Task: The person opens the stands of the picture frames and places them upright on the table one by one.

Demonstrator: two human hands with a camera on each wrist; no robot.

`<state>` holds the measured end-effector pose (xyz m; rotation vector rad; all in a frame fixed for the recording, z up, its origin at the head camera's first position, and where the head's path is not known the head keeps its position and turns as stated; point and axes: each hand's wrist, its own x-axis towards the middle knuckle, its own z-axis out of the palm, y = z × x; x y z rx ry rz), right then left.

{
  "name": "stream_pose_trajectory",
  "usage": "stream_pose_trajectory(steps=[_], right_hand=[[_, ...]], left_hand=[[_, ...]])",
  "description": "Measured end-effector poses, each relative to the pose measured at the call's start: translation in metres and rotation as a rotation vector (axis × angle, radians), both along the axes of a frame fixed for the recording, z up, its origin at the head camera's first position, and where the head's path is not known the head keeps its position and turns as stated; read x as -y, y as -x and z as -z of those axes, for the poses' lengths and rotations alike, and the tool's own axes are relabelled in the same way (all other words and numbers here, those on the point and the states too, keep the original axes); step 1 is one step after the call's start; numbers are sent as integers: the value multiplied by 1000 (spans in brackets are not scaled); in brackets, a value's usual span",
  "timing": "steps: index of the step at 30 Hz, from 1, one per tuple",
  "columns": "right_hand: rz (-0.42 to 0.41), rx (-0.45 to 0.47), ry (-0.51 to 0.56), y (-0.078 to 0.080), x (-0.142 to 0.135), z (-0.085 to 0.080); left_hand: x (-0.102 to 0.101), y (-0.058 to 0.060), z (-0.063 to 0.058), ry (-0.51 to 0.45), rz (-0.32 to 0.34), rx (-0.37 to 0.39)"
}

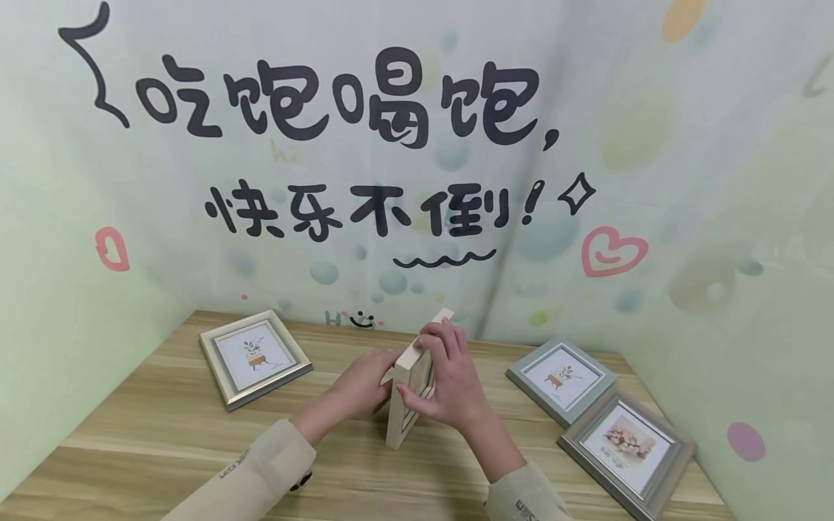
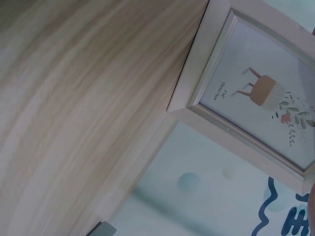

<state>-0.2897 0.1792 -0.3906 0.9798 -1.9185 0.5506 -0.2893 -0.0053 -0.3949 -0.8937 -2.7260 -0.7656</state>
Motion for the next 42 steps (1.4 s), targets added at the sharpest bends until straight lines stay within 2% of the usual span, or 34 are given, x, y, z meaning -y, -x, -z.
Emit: stream_pose_trajectory(steps=[10, 21, 29, 32, 37, 42], right_hand=[[3, 15, -9, 0, 0, 2], [1, 23, -7, 0, -2, 2], [-3, 11, -1, 0, -1, 2], [-7, 3, 1, 1, -1, 2], [0, 7, -3, 2, -1, 1], [2, 21, -7, 1, -1, 1]], left_hand=[[0, -3, -1, -1, -8, -20], [-3, -3, 0, 29, -41, -83], [2, -7, -1, -17, -45, -22], [7, -11, -1, -50, -48, -14], [20, -22, -3, -112, -54, -43], [31, -33, 0, -166, -34, -41]])
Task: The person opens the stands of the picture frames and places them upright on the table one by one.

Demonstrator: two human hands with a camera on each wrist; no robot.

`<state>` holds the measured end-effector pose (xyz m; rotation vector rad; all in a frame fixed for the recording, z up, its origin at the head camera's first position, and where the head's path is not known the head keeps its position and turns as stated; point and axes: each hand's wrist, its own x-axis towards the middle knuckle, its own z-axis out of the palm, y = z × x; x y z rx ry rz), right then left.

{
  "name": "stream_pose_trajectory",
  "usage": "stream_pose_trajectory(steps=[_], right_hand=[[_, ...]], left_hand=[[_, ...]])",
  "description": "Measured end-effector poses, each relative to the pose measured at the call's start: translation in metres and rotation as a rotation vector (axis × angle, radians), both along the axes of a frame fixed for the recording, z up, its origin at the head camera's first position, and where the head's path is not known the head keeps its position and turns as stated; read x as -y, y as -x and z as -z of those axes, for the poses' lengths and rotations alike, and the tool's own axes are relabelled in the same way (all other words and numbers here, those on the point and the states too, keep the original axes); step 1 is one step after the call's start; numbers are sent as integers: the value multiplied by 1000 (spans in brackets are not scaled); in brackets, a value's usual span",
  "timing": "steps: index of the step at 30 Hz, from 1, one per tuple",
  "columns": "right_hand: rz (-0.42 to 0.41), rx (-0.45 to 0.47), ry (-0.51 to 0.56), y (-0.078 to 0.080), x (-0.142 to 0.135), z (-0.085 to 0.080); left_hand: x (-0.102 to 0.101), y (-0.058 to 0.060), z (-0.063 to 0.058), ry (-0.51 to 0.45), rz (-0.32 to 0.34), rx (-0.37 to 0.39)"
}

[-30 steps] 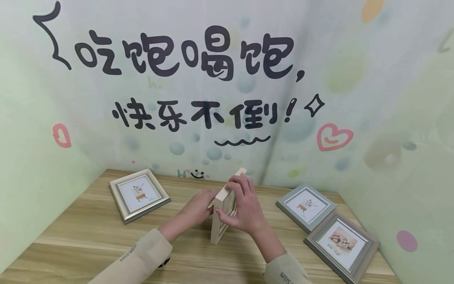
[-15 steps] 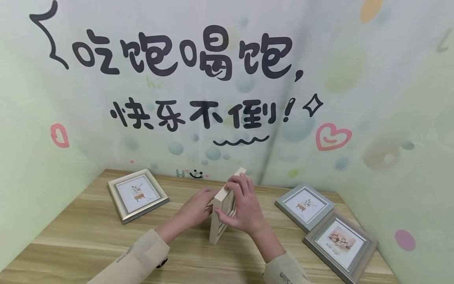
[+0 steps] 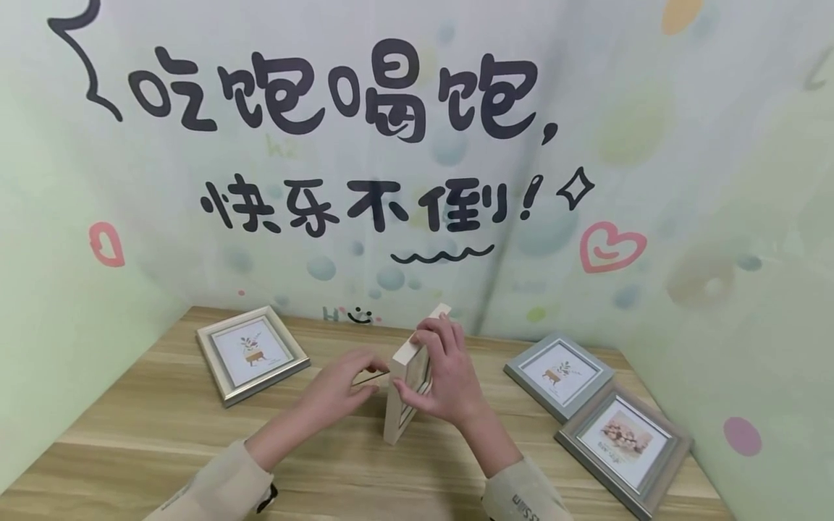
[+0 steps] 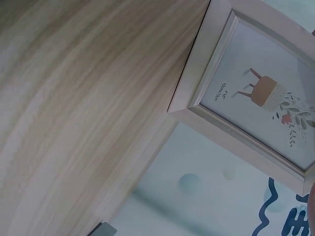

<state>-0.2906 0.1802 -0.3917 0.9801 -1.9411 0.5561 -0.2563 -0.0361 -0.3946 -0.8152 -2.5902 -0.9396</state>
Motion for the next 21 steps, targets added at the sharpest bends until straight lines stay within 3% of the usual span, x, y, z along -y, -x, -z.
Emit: stream_pose_trajectory(steps=[5, 10, 21], right_hand=[[9, 14, -5, 0, 0, 0], [7, 8, 5, 0, -1, 1], [11, 1, 19, 0, -1, 2]], left_hand=[[6, -9, 3, -5, 35, 43], [7, -15, 8, -18, 91, 149], [1, -15, 22, -74, 109, 291]])
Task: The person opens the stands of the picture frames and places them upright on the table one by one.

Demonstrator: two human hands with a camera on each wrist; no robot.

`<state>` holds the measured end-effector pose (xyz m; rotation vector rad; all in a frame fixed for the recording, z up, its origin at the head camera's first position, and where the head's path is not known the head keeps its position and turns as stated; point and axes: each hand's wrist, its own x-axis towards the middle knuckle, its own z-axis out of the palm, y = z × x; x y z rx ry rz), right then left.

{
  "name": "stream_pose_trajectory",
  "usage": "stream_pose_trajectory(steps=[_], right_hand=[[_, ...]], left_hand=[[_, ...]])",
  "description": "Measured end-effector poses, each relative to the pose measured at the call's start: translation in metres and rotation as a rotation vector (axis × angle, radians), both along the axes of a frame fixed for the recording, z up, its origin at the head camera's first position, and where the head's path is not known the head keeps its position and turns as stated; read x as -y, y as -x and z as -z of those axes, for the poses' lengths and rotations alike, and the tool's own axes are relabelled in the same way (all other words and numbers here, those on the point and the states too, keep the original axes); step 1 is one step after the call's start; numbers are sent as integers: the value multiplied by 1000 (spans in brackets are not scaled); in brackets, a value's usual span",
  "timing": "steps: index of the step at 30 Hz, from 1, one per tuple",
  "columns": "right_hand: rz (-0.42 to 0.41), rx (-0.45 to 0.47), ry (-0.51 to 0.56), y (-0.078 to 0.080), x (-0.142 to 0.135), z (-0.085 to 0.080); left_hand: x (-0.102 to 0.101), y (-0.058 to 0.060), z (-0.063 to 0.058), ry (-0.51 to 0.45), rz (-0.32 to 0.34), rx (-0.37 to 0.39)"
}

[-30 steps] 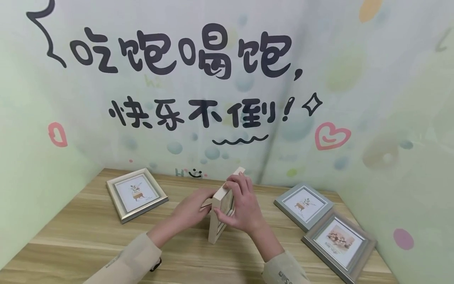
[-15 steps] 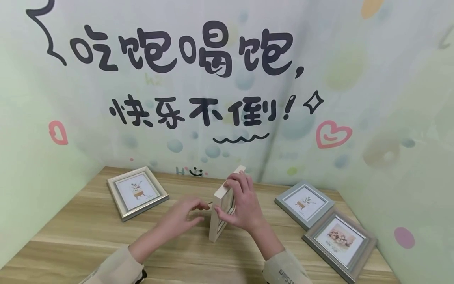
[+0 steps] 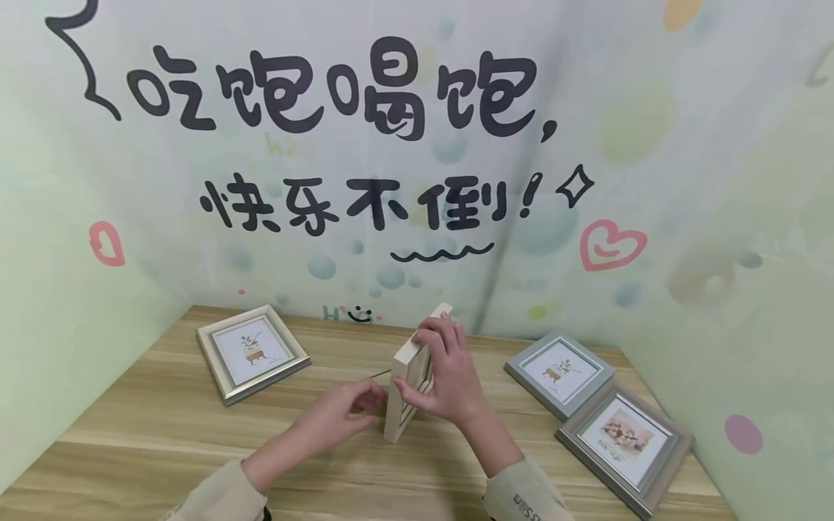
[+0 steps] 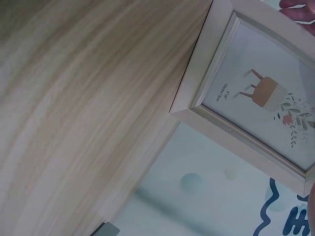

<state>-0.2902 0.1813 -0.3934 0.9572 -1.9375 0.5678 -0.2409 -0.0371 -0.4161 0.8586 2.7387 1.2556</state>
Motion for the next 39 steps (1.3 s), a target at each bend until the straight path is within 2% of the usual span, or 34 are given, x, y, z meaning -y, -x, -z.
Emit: stream_pose_trajectory(steps=[5, 10, 26, 32, 39], right_hand=[[-2, 2, 4, 0, 0, 0], [-4, 1, 4, 1, 1, 0], [-1, 11, 4, 0, -1, 2], [-12, 0, 8, -2, -1, 2], [-49, 76, -16, -4, -4, -3]], left_hand=[[-3, 2, 3, -27, -3, 27], [-6, 5, 8, -41, -7, 14], [-16, 9, 11, 17, -59, -7], [-17, 10, 11, 27, -46, 4], [-15, 8, 9, 12, -34, -14]])
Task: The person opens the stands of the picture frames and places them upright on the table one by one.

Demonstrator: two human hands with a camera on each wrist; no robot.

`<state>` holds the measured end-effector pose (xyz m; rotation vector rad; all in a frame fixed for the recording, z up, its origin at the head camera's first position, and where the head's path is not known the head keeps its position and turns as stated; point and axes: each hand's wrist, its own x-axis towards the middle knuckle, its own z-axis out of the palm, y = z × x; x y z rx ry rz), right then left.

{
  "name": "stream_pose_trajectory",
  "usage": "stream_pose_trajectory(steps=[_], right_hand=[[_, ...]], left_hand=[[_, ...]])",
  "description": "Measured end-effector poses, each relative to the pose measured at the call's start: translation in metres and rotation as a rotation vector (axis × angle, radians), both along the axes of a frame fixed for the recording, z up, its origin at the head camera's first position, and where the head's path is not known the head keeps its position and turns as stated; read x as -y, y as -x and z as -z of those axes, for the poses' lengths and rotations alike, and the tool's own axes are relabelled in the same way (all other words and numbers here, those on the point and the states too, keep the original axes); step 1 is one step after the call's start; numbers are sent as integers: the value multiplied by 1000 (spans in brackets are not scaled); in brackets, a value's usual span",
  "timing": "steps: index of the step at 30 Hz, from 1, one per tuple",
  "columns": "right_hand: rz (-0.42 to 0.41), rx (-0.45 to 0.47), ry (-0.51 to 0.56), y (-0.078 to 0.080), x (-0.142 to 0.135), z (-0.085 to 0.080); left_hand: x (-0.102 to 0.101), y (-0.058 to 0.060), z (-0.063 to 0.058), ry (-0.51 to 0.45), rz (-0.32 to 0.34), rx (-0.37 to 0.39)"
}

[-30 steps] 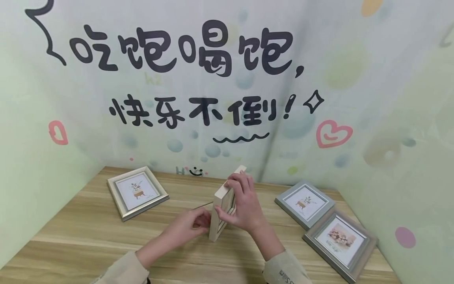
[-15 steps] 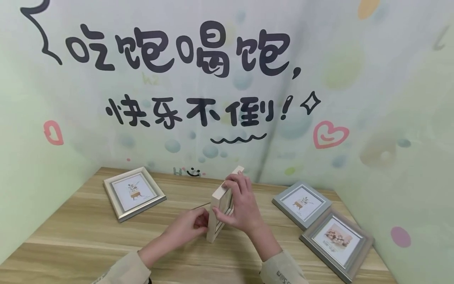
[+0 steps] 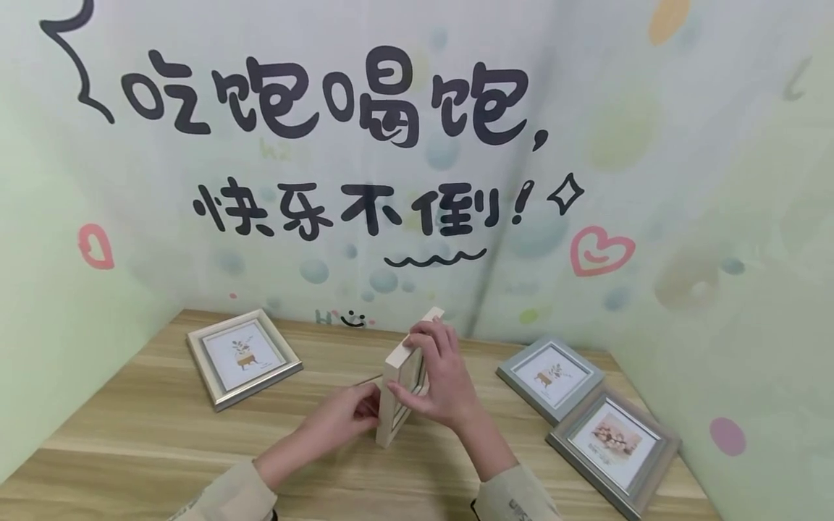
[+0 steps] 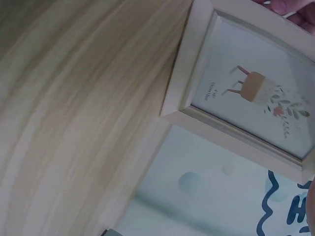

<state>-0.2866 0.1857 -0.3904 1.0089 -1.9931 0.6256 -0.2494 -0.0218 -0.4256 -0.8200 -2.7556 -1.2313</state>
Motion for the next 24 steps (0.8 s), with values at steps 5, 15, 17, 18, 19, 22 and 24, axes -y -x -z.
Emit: stream_pose_trajectory(steps=[5, 15, 17, 18, 19, 22, 24], right_hand=[[-47, 45, 100, 1, -4, 3], [106, 590, 505, 12, -19, 31], [108, 707, 471, 14, -20, 37], [108, 754, 455, 15, -21, 40], [108, 799, 448, 16, -21, 43], [109, 885, 453, 18, -21, 48], [109, 903, 465, 18, -21, 51]], left_hand=[[2, -2, 1, -16, 13, 7], [2, -1, 1, -41, 15, 2], [3, -1, 1, -41, 12, 0], [3, -1, 1, -39, 8, -5], [3, -2, 1, -31, 2, -15], [2, -6, 1, -3, -33, -64], [2, -13, 1, 20, -82, -96]])
